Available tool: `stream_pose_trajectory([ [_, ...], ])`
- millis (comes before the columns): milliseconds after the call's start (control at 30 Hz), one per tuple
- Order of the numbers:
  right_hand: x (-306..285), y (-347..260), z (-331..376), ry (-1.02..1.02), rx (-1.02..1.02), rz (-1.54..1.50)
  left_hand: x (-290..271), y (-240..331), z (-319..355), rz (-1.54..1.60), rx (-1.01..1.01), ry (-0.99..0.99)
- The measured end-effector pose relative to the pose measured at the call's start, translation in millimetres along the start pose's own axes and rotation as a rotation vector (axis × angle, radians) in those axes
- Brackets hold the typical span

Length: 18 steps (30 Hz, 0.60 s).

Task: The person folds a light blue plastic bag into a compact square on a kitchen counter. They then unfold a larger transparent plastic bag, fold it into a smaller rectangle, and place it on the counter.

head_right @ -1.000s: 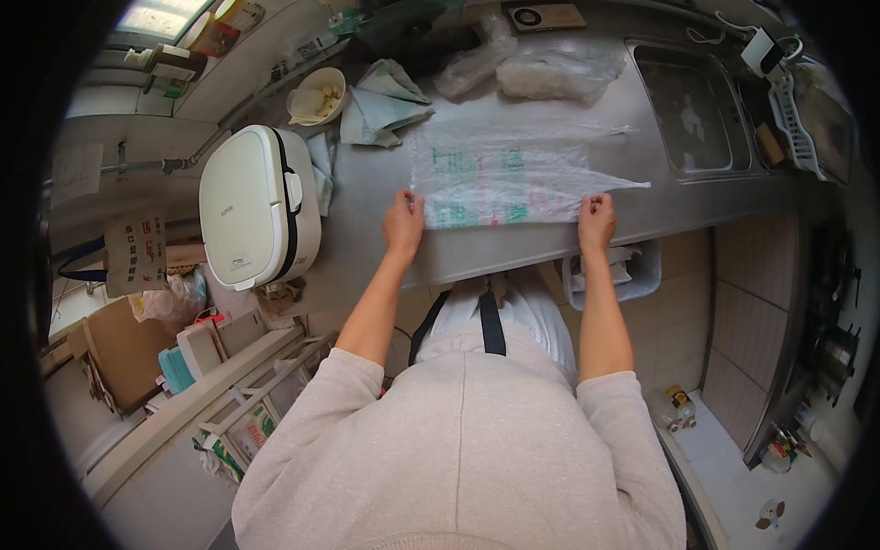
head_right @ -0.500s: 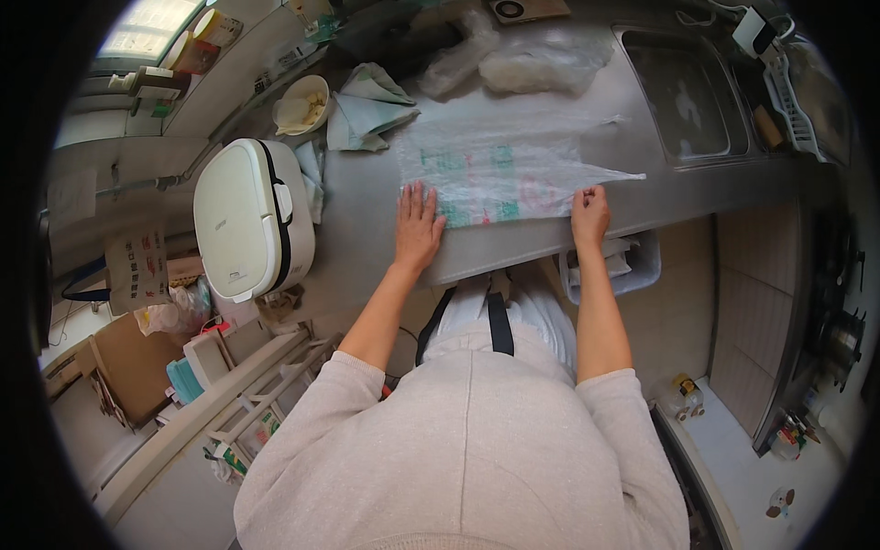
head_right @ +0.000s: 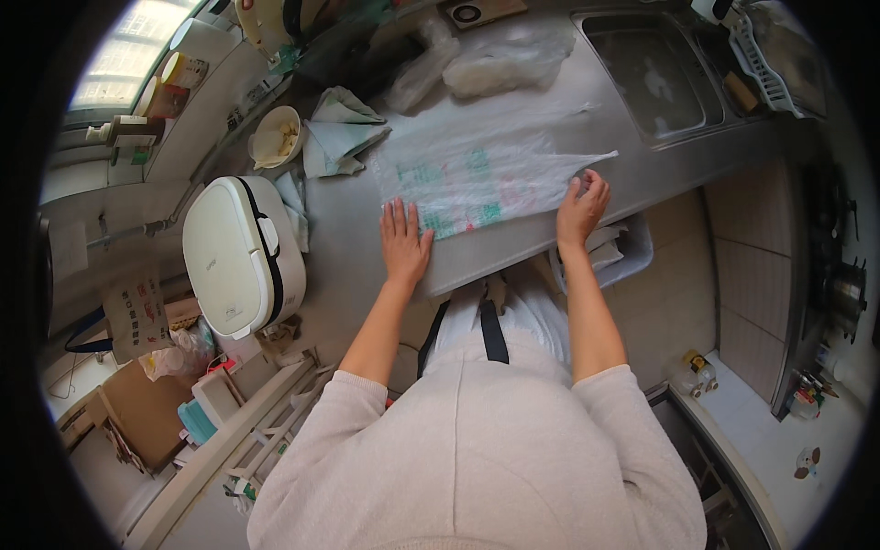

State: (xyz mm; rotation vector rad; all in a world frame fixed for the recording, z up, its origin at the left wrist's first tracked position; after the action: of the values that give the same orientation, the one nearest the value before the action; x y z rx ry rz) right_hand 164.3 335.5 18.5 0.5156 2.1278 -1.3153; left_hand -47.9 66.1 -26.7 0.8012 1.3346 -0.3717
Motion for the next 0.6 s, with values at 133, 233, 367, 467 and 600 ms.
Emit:
stream_pose_trajectory([
  [133, 46, -104, 33, -0.288, -0.496, -0.015, 0, -1, 0, 0.0, 0.018, 0.02],
  [233, 106, -160, 81, -0.619, -0.8, -0.039, -1, 1, -1, 0.021, 0.024, 0.017],
  [367, 149, -163, 112, -0.788, -0.939, 0.178, -1, 0, -1, 0.025, -0.01, 0.013],
  [467, 153, -150, 112, -0.772, -0.935, 0.118, -3, 1, 0, -0.01, -0.017, 0.035],
  [600, 149, -147, 111, -0.79, -0.913, 0.123, -12, -2, -5, 0.118, 0.01, 0.069],
])
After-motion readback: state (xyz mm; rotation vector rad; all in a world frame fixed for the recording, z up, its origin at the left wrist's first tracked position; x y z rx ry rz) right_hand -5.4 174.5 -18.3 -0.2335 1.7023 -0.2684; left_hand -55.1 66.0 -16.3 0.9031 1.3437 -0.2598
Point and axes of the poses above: each hand's wrist, its own z-axis away from the middle knuckle, its own x-axis out of the palm, y = z × x, the point moved 6 cm from there along -z, towards the middle knuckle, and after that the axes turned 9 degrees about -x, right-handed, at the moved point
